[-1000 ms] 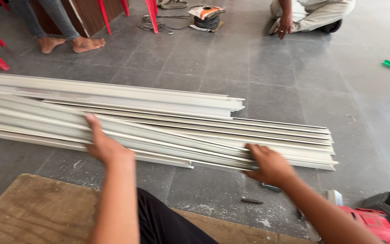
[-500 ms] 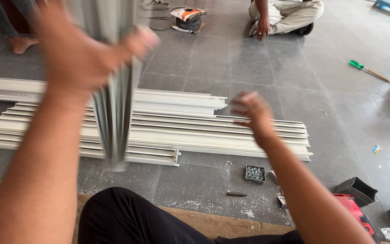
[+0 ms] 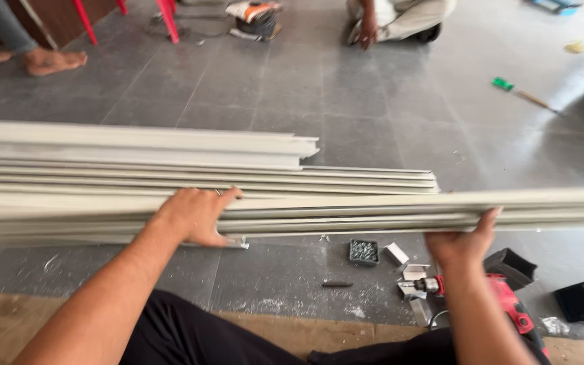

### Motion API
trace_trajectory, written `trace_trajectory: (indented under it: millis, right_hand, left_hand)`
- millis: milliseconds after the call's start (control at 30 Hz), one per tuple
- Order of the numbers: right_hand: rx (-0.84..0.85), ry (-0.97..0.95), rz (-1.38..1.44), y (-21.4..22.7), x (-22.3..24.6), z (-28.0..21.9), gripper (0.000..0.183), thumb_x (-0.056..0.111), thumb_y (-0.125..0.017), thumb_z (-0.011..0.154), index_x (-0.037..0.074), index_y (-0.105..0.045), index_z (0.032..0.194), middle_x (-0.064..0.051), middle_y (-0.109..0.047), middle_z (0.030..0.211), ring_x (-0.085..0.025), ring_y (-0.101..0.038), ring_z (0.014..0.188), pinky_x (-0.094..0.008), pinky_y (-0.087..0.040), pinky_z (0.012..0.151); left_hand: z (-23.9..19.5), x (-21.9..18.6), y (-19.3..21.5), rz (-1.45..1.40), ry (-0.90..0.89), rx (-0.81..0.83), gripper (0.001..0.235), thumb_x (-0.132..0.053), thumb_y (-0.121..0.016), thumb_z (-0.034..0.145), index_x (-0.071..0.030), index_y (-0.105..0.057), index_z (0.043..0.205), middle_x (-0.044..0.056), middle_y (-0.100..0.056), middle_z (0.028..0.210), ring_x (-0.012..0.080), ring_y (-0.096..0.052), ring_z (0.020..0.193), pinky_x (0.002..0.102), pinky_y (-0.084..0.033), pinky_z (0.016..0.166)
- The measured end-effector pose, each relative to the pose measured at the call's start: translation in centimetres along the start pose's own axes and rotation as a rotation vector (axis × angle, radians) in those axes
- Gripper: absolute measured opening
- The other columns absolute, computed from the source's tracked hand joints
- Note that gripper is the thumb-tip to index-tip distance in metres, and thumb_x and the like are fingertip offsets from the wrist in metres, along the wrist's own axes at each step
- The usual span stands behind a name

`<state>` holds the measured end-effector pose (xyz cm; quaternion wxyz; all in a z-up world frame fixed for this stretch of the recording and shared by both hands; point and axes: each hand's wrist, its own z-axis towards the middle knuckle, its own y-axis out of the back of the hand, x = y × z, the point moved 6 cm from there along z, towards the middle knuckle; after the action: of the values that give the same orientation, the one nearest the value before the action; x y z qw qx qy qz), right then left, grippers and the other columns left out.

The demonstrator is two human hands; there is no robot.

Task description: The person sits on the floor and uses a red power drill to attach metal brackets to long white metal profiles. They repeatedly pick up profiles, align brackets, and drive screws to secure them before stacking the finished pieces.

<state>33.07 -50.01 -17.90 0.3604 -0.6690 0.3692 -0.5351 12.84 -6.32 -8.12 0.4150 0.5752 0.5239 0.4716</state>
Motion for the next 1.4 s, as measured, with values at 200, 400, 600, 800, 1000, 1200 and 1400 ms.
trace_trajectory:
  millis: [200,400,600,800,1000,1200,1400]
  right_hand:
    - [-0.231,-0.158,-0.099,3.3,-13.2,-7.8,0.094,0.07,-0.055,0.083,0.012,-0.034,0.154,-0.019,-0.045,0.154,-0.037,-0.046,0.142,-0.055,-0.037,0.12]
    - [-0.176,-0.126,-0.219,4.5,-11.7,-5.7,0.071,0.054,-0.049,0.098,0.005,-0.04,0.149,-0.02,-0.052,0.145,-0.038,-0.053,0.133,-0.058,-0.038,0.116]
    - [-0.294,-0.088,-0.264,7.5,-4.6,-2.5,0.066,0.054,-0.052,0.098,0.006,-0.049,0.143,-0.018,-0.057,0.143,-0.036,-0.058,0.129,-0.054,-0.045,0.113]
    - [-0.19,-0.564,-0.64,5.9,-16.3,-11.7,0.073,0.051,-0.052,0.098,0.002,-0.035,0.151,-0.035,-0.052,0.146,-0.049,-0.051,0.136,-0.064,-0.029,0.114]
    - [-0.076,-0.624,-0.702,5.7,-16.4,-11.8,0.072,0.048,-0.056,0.097,0.0,-0.044,0.148,-0.027,-0.057,0.148,-0.044,-0.058,0.133,-0.056,-0.043,0.111]
    - [-0.076,-0.922,-0.939,9.9,-22.2,-13.5,0.059,0.052,-0.053,0.099,0.011,-0.054,0.142,-0.022,-0.068,0.131,-0.038,-0.068,0.111,-0.052,-0.054,0.098]
    - [0.095,-0.676,-1.69,12.1,-12.5,-4.1,0.032,0.032,-0.059,0.094,0.015,-0.079,0.112,-0.009,-0.084,0.092,-0.025,-0.08,0.068,-0.043,-0.069,0.064]
  left_hand:
    - [1.5,-1.3,-7.4,0.183,0.035,0.139,0.106,-0.018,-0.082,0.067,-0.02,-0.028,0.158,0.02,-0.058,0.134,0.0308,-0.073,0.095,0.042,-0.063,0.081]
    - [-2.0,5.6,-13.5,-0.06,0.382,0.2,0.096,-0.024,-0.087,0.075,-0.029,-0.034,0.155,0.005,-0.057,0.147,0.024,-0.059,0.134,0.042,-0.055,0.107]
    - [-3.8,8.0,-14.0,0.027,0.596,0.375,0.098,-0.037,-0.087,0.084,-0.018,-0.029,0.16,0.009,-0.053,0.149,0.027,-0.052,0.138,0.062,-0.035,0.119]
    - [0.6,-1.4,-14.4,-0.11,0.211,0.157,0.1,-0.029,-0.088,0.072,-0.013,-0.034,0.155,0.014,-0.061,0.136,0.0286,-0.056,0.132,0.053,-0.041,0.116]
    - [-0.7,0.8,-15.6,-0.037,0.359,0.325,0.099,-0.027,-0.088,0.076,-0.016,-0.03,0.155,0.013,-0.052,0.145,0.0279,-0.05,0.137,0.065,-0.034,0.115]
    - [2.4,-9.2,-16.5,-0.085,0.166,0.242,0.077,-0.024,-0.081,0.079,-0.016,-0.04,0.144,0.006,-0.054,0.144,0.0264,-0.052,0.136,0.063,-0.043,0.11]
    - [3.2,-9.6,-17.6,-0.015,0.198,0.338,0.075,-0.021,-0.082,0.082,-0.014,-0.04,0.144,0.003,-0.059,0.138,0.0232,-0.058,0.131,0.062,-0.045,0.111]
